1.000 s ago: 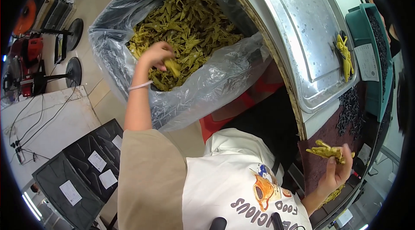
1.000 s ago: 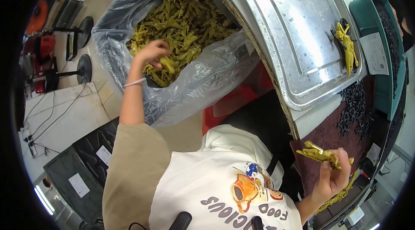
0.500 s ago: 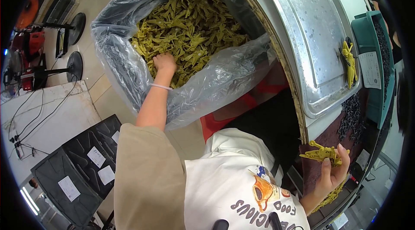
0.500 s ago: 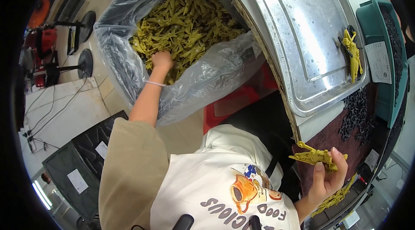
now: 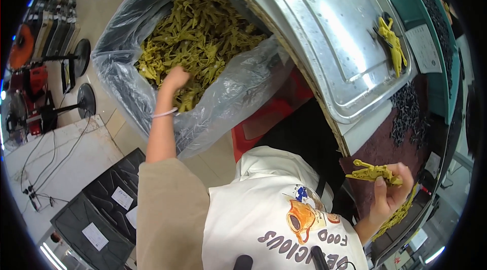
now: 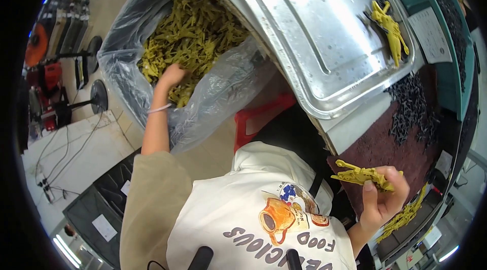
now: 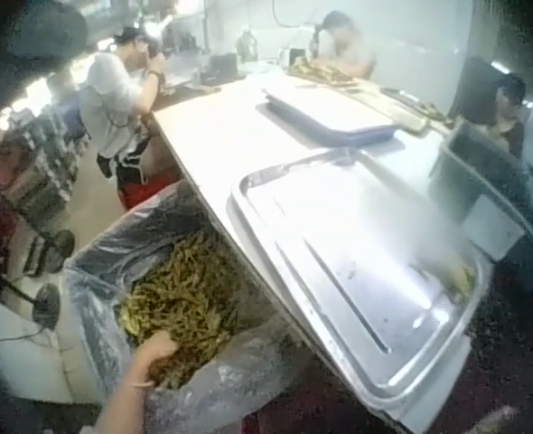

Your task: The person assembles plastic toy motorcycles by hand, snapping together toy motorcycle frame halves and toy motorcycle wheels from a parts bin.

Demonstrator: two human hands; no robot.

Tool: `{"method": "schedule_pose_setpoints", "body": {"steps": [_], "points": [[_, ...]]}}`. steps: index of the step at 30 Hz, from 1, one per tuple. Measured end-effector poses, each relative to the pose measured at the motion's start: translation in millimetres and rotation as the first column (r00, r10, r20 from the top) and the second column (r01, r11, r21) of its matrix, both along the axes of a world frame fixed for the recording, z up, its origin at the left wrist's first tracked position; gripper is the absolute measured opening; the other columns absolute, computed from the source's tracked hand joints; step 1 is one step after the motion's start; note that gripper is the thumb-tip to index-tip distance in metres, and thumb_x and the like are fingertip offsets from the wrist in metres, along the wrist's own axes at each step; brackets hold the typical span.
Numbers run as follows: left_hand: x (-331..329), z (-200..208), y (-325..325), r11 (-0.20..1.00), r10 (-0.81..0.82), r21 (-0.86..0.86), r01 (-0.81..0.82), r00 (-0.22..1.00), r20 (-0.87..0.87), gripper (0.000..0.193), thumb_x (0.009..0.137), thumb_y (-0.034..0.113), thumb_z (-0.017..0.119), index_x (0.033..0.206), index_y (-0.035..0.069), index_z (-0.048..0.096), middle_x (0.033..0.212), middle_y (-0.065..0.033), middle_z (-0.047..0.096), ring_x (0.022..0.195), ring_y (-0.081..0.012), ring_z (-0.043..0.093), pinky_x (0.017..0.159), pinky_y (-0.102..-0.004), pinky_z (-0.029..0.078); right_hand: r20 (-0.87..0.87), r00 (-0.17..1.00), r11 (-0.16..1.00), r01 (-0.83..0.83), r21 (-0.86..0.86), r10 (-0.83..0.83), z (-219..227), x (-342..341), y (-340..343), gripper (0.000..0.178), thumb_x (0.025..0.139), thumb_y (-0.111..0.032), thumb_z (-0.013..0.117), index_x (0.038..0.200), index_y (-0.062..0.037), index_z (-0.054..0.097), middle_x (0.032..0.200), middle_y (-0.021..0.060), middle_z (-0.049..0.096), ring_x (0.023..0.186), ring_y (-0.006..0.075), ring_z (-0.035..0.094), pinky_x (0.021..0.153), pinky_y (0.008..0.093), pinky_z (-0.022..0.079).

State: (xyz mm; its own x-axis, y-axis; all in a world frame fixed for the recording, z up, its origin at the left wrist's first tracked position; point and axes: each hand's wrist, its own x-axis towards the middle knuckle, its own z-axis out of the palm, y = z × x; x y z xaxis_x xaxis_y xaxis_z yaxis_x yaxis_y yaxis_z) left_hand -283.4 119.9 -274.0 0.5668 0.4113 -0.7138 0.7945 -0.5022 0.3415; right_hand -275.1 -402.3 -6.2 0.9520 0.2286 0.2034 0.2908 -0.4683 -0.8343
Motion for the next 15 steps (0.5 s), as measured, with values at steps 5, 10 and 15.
{"method": "schedule_pose_setpoints", "body": {"steps": [5, 10, 15], "points": [[-9, 96, -27, 0.958, 0.173, -0.267, -0.104, 0.952, 0.251, 0.022, 0.086, 0.017, 0.063, 0.095, -0.003, 0.062, 0.071, -0.0066, 0.060, 0.064, -0.0159, 0.055, 0.059, -0.0339, 0.045, -0.116, 0.985, 0.971, 0.148, 0.186, -0.128, 7, 9, 8, 0.077, 0.078, 0.005, 0.058, 0.146, -0.0075, 0.024, 0.089, 0.0094, 0.057, 0.075, 0.0132, 0.055, 0.071, 0.0222, 0.044], [-23, 96, -12, 0.840, -0.209, 0.537, -0.075, 0.869, 0.448, 0.026, 0.092, 0.020, 0.061, 0.103, -0.004, 0.061, 0.085, -0.0120, 0.067, 0.073, -0.0185, 0.061, 0.067, -0.0324, 0.047, -0.184, 0.978, 0.973, 0.131, 0.188, -0.096, 8, 12, 0, 0.079, 0.078, 0.001, 0.058, 0.148, -0.0043, 0.021, 0.084, 0.0076, 0.057, 0.070, 0.0098, 0.053, 0.065, 0.0196, 0.043], [-30, 109, -27, 0.833, -0.082, 0.322, -0.451, 0.474, 0.877, 0.020, 0.093, 0.013, 0.061, 0.103, -0.003, 0.061, 0.096, -0.0123, 0.068, 0.083, -0.0176, 0.065, 0.076, -0.0294, 0.050, -0.186, 0.969, 0.963, 0.196, 0.186, -0.161, 7, -1, -23, 0.078, 0.078, -0.002, 0.058, 0.148, -0.0039, 0.022, 0.085, 0.0059, 0.055, 0.072, 0.0098, 0.052, 0.066, 0.0193, 0.042]]}}
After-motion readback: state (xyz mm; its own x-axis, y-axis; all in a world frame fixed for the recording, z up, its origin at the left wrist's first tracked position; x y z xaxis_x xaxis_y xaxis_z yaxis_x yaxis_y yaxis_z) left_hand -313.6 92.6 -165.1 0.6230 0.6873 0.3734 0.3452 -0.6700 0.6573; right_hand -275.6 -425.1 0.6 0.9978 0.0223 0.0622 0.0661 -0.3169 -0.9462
